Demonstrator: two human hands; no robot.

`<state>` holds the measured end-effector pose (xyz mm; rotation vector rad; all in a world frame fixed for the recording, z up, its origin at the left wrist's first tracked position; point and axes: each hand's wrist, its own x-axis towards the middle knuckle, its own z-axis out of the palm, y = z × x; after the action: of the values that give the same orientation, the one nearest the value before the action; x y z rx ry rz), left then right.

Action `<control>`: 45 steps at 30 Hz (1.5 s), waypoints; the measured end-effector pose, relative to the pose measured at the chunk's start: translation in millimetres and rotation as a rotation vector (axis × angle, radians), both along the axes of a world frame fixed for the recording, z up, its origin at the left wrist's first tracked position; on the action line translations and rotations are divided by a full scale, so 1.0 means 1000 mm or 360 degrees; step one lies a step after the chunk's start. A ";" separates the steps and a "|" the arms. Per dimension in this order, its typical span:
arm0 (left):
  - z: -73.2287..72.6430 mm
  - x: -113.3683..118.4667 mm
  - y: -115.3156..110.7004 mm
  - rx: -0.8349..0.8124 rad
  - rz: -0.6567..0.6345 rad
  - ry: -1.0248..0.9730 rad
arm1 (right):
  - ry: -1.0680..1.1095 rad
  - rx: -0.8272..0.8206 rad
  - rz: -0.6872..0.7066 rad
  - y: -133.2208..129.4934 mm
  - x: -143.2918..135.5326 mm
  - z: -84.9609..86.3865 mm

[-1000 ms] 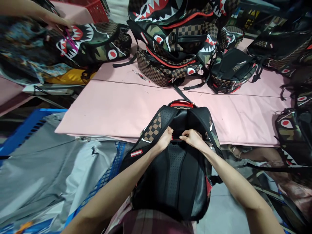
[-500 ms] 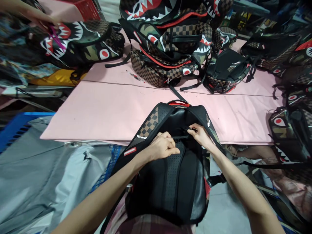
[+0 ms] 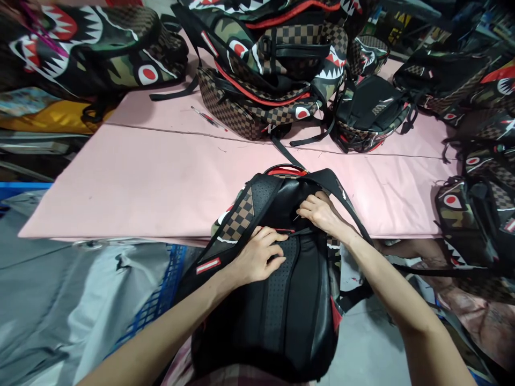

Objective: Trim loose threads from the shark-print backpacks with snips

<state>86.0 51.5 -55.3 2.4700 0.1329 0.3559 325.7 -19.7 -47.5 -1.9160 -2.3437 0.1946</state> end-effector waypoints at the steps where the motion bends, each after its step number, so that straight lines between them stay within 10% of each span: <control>1: 0.001 0.003 0.001 -0.0022 0.0018 0.0017 | -0.0048 -0.0009 0.0039 0.001 0.002 -0.001; 7: 0.012 0.051 0.027 -0.0040 0.0234 0.0480 | -0.0300 -0.0029 -0.0014 -0.012 0.008 0.001; 16: 0.005 0.128 0.045 0.0484 -0.0513 0.0638 | -0.0518 -0.0101 0.0016 -0.023 0.003 0.007; 31: -0.001 0.094 0.034 0.0102 0.0284 0.0735 | -0.0214 -0.0070 -0.0137 -0.008 0.004 0.006; 45: 0.011 0.078 0.026 0.0106 0.0280 0.0370 | -0.0137 -0.0059 -0.0238 -0.004 0.000 0.009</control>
<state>163.7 77.1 -44.6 2.5660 0.4440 0.1475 325.8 -23.6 -38.7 -2.1475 -2.2505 0.1458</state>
